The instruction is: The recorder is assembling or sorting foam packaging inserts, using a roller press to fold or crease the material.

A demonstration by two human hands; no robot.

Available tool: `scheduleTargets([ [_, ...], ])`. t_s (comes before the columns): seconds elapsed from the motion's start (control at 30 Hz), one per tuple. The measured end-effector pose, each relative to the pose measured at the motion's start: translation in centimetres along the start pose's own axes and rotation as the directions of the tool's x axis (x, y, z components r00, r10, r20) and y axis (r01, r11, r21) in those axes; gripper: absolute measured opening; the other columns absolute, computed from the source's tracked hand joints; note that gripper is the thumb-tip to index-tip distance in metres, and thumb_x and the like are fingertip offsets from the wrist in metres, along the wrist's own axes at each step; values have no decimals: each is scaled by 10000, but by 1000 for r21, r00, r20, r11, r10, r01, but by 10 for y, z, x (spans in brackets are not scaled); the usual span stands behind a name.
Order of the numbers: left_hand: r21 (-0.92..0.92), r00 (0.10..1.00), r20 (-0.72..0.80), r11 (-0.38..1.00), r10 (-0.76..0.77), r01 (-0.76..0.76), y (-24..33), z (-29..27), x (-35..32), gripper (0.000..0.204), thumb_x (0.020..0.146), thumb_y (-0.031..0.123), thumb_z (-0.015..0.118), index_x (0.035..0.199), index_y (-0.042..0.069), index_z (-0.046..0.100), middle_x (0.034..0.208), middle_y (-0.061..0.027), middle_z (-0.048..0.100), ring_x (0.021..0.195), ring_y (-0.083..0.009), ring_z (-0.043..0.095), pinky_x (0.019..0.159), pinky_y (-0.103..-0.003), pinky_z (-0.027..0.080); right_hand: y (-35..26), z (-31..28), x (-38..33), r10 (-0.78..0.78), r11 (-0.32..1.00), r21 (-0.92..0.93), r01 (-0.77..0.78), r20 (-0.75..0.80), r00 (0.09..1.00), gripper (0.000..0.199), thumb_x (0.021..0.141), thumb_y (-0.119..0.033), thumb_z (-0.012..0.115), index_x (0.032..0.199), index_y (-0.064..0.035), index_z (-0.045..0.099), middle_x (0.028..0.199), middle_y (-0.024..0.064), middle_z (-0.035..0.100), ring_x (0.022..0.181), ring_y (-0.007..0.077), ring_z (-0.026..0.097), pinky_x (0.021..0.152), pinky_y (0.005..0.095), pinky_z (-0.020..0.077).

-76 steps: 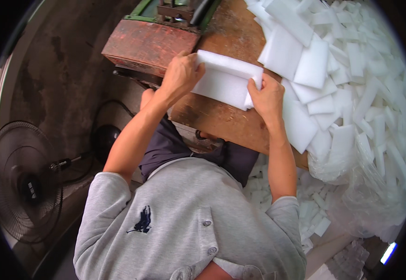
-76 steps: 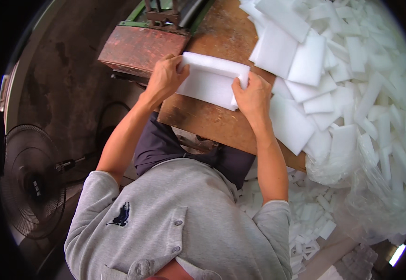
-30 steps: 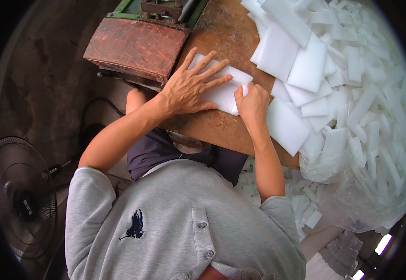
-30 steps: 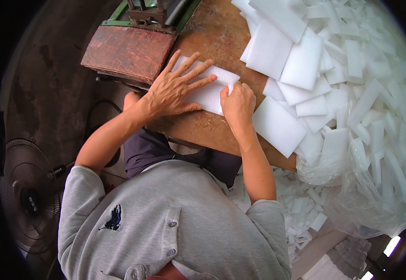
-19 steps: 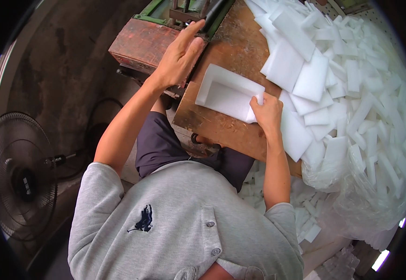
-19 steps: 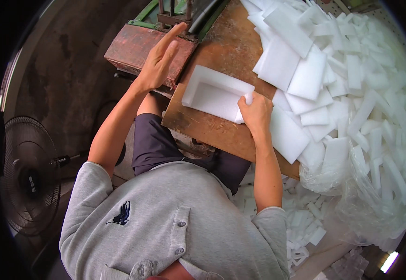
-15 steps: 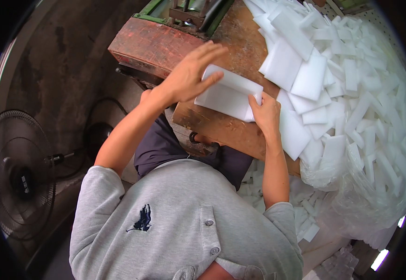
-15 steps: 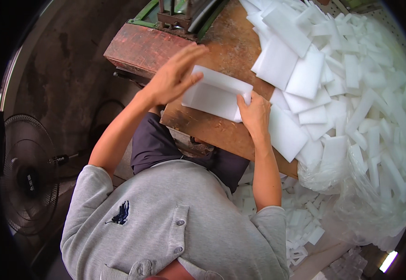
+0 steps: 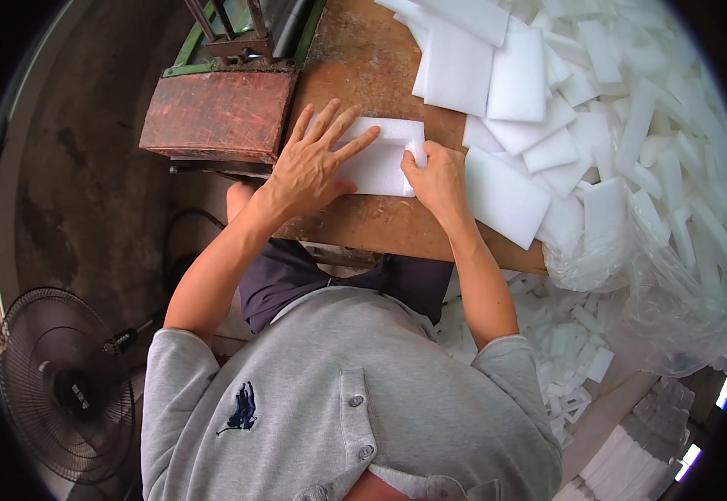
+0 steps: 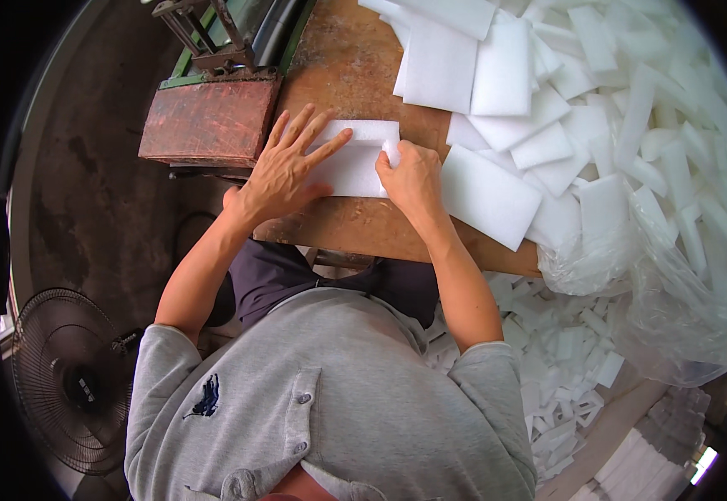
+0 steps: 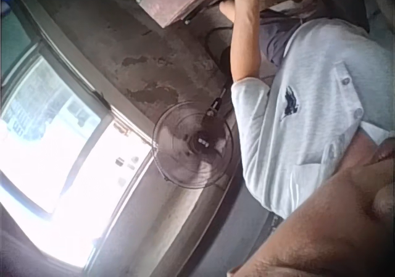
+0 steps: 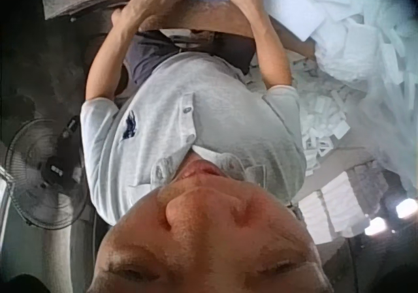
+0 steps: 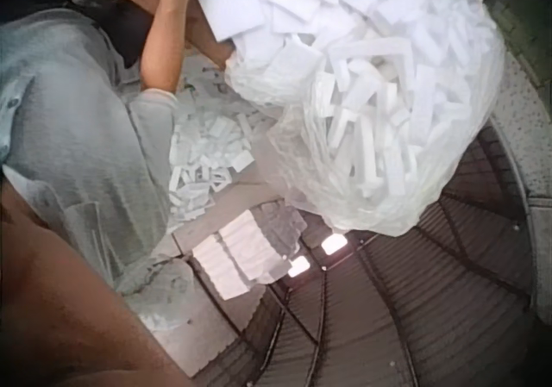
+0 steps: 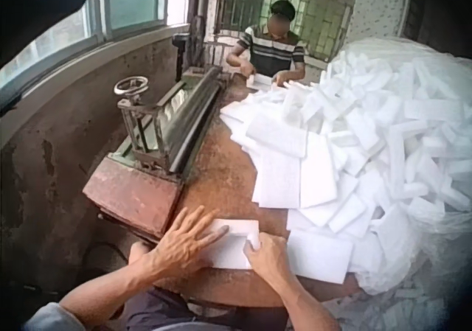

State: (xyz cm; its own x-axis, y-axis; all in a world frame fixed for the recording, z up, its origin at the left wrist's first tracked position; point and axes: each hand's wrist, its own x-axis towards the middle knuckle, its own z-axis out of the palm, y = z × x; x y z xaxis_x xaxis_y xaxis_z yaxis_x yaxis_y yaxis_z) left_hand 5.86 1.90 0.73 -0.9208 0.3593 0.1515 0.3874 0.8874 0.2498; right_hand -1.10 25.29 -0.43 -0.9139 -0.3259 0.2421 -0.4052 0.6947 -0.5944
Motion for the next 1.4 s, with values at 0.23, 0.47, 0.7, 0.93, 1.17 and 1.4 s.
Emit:
scheduleTargets([
  [0.23,-9,920,-389,998,-56,58,12,-8,-20,957,770,182,875,1596,144,393,1602,-174,403,1520,-425,340,1236,-570,288,-14,-12,-36,-290,957,-128,262,-317,903,185,826,-119,812,886,-36,658,780,131,616,634,364,600,541,437,480],
  [0.47,183,409,-900,982,153,36,42,0,-65,552,797,151,857,1220,111,504,1094,-121,488,995,-302,553,850,-407,481,-5,-41,-76,-584,807,-304,506,-540,606,412,827,-194,885,1077,59,677,897,142,693,690,282,695,593,351,571],
  [0.7,-77,304,-950,997,-70,-10,75,-11,-22,983,712,101,927,1460,63,292,1344,-209,490,1145,-349,595,911,-444,520,5,-54,-95,-505,863,-342,372,-624,596,428,827,-176,869,1098,40,617,921,162,691,750,326,711,636,379,590],
  [0.93,-664,902,-374,741,-216,-98,142,14,3,1080,795,-1,833,1590,-34,101,1240,-221,620,1082,-332,685,956,-417,553,38,-104,-164,-275,941,-331,69,-633,723,300,776,-52,795,1018,6,627,841,115,628,650,269,625,565,371,514],
  [1.17,-767,983,-168,615,80,-181,181,7,48,1210,820,462,871,1594,-61,104,1396,-327,514,1332,-438,538,1134,-506,436,77,-151,-254,341,902,135,-411,-806,483,202,881,-57,757,1013,28,631,827,87,653,638,240,611,585,328,504],
  [1.4,-793,636,-422,603,-646,87,-10,19,211,971,913,433,798,1499,-179,323,1378,-358,539,1322,-433,524,1158,-482,382,81,-221,-233,634,474,781,407,-624,457,534,1076,-309,588,1475,34,497,1388,195,588,936,249,696,734,304,575],
])
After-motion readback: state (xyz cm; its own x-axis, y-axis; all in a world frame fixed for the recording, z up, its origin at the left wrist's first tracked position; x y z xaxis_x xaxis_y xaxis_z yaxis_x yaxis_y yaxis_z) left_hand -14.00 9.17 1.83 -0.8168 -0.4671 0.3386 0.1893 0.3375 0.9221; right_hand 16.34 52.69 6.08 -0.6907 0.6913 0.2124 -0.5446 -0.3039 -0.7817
